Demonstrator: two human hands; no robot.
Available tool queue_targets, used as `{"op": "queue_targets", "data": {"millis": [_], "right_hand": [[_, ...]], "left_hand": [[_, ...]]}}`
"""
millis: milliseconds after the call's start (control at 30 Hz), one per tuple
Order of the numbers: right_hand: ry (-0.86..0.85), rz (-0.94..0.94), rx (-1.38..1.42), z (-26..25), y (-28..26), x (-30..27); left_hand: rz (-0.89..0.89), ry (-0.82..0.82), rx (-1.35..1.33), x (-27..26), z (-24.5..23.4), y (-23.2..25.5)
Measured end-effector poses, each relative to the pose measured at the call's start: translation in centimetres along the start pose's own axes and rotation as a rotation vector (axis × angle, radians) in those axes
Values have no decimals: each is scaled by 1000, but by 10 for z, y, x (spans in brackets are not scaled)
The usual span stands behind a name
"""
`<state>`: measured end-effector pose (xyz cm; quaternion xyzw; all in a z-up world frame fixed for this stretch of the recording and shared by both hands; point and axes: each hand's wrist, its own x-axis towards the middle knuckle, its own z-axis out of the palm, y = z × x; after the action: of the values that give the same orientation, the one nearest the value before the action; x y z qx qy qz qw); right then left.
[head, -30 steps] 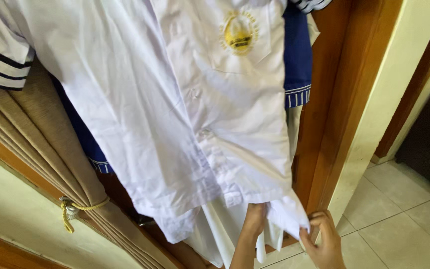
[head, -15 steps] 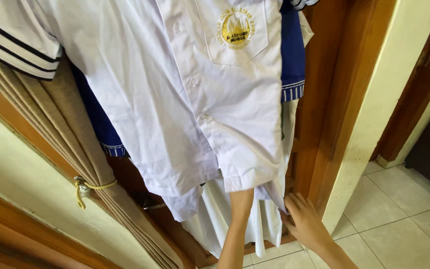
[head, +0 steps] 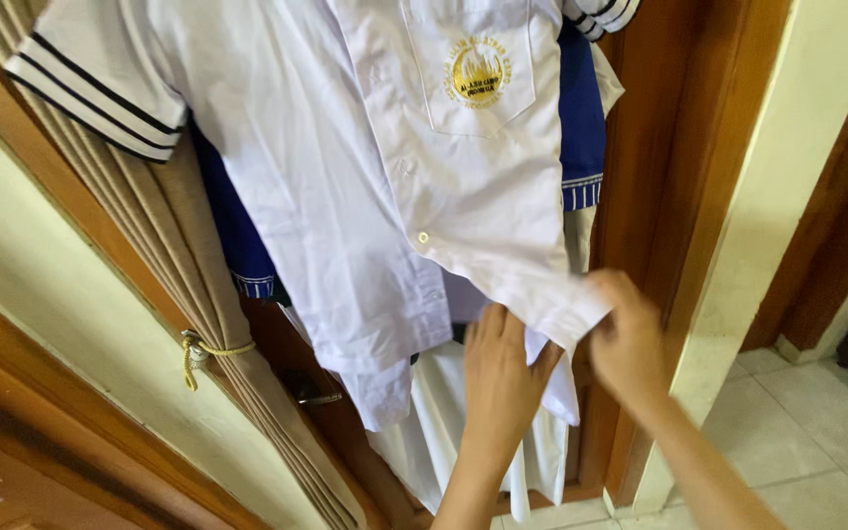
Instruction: The person buttons a white shirt on a hanger and then folds a pair of grey pants on a dark surface.
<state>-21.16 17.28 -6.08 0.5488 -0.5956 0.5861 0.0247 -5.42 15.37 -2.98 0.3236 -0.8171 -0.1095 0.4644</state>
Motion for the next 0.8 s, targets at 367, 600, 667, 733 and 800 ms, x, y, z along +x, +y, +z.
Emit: {"op": "queue_targets", "data": {"millis": [367, 600, 667, 733, 800], "right_hand": [[205, 33, 608, -69, 7, 94], [91, -12, 626, -88, 26, 106], [117, -9, 597, -92, 26, 108], [141, -10, 571, -100, 21, 109], [162, 2, 580, -108, 13, 108]], "left_hand": [[-274, 240, -567, 47, 40, -28], [-354, -18, -586, 100, 96, -64], [-375, -6, -678, 102, 108, -78], [-405, 49, -789, 99, 110, -92], [-459, 180, -906, 92, 102, -108]]}}
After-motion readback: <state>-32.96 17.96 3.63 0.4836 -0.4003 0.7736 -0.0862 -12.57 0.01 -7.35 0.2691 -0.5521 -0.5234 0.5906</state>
